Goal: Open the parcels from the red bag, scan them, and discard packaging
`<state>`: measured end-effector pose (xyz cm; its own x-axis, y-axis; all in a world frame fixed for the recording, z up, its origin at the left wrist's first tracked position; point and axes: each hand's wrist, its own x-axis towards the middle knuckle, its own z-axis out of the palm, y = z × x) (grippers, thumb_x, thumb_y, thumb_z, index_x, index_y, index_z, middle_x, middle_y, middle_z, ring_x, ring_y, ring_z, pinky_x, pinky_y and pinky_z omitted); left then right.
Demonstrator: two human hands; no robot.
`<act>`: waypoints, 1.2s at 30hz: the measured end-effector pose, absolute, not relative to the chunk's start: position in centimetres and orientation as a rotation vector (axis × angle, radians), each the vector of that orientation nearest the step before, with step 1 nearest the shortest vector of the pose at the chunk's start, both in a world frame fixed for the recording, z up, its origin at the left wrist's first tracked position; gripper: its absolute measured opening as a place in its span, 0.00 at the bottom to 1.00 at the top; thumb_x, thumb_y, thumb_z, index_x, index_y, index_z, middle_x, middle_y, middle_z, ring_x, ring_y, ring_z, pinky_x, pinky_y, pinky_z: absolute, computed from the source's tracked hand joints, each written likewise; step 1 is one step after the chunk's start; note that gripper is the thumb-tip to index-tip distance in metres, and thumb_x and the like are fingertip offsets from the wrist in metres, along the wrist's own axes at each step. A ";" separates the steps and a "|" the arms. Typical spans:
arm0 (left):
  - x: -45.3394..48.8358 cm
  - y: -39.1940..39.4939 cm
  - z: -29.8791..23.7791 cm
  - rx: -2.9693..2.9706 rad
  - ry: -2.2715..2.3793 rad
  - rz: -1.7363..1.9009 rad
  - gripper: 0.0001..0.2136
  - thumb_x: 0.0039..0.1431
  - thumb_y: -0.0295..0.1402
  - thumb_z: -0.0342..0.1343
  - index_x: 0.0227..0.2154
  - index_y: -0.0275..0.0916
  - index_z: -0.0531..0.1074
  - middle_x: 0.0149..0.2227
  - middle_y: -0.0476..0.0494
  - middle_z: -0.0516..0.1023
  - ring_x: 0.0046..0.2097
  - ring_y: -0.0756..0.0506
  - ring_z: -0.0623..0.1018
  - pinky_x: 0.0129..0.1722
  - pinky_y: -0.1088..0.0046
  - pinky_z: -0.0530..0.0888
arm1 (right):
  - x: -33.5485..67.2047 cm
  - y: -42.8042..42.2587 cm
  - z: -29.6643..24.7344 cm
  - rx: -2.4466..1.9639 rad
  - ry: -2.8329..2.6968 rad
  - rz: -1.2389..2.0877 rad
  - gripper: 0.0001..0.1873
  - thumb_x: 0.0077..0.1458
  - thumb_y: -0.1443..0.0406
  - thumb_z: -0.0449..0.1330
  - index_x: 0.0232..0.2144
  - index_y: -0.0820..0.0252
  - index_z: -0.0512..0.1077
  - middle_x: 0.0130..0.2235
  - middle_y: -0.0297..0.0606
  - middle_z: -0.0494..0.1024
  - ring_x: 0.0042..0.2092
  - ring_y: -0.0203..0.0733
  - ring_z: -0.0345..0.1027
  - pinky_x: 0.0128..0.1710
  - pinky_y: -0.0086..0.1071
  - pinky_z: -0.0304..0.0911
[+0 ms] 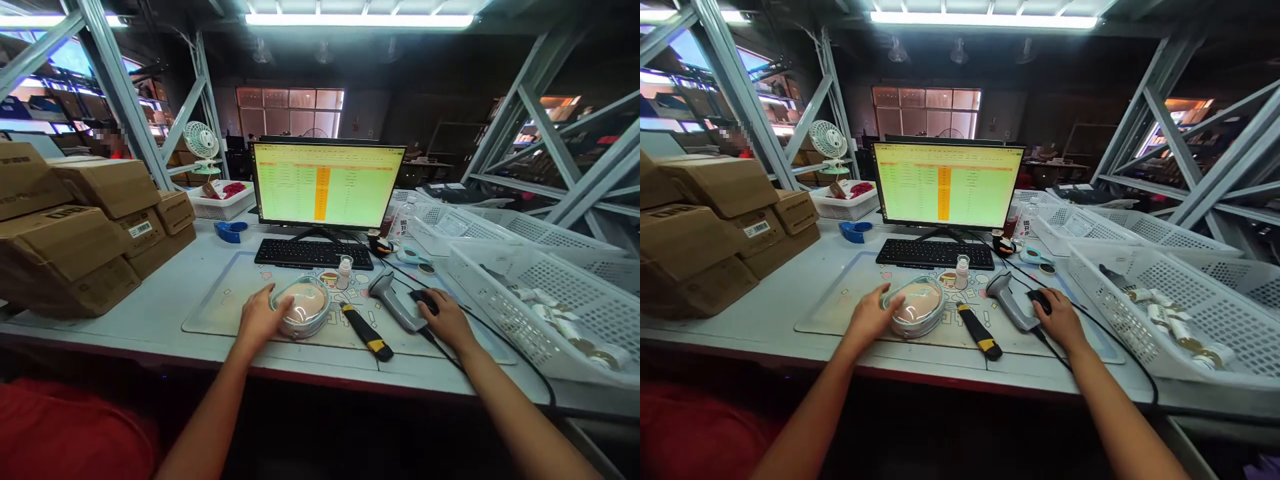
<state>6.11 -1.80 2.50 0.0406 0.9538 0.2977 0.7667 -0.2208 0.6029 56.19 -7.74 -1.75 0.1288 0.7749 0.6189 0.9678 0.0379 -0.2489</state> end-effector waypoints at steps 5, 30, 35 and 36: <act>5.8 -5.4 -1.3 1.883 1.681 1.028 0.23 0.66 0.53 0.51 0.46 0.37 0.74 0.41 0.35 0.82 0.45 0.34 0.82 0.47 0.57 0.77 | 53.4 -8.8 3.2 -1.630 -1.606 -0.487 0.27 0.62 0.49 0.54 0.52 0.62 0.75 0.54 0.58 0.75 0.58 0.66 0.67 0.61 0.62 0.64; 5.9 -7.2 -0.4 2.352 1.101 1.141 0.31 0.63 0.58 0.53 0.56 0.39 0.72 0.55 0.32 0.78 0.48 0.32 0.81 0.52 0.46 0.78 | 53.1 -59.4 6.4 -1.364 -0.119 -0.505 0.25 0.45 0.32 0.55 0.28 0.40 0.65 0.32 0.40 0.71 0.34 0.57 0.72 0.20 0.46 0.62; 4.5 -6.7 -1.9 2.280 1.371 1.207 0.27 0.64 0.56 0.50 0.48 0.38 0.75 0.47 0.34 0.81 0.47 0.33 0.81 0.52 0.48 0.77 | 53.6 -49.6 6.8 -1.406 -0.196 -0.319 0.18 0.47 0.45 0.60 0.30 0.48 0.66 0.29 0.35 0.71 0.24 0.44 0.66 0.19 0.37 0.62; 4.5 -6.8 -2.1 2.270 1.362 1.233 0.24 0.65 0.54 0.50 0.47 0.38 0.75 0.46 0.36 0.81 0.47 0.34 0.81 0.52 0.50 0.77 | 53.3 -45.2 7.7 -1.419 -0.294 -0.273 0.16 0.48 0.47 0.62 0.32 0.48 0.67 0.30 0.34 0.72 0.24 0.42 0.67 0.20 0.36 0.63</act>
<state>4.54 -6.76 -2.11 0.2182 0.8090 0.5458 0.6233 -0.5459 0.5599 53.28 -45.17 7.67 0.9330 -0.0107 0.3596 0.3578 0.1321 -0.9244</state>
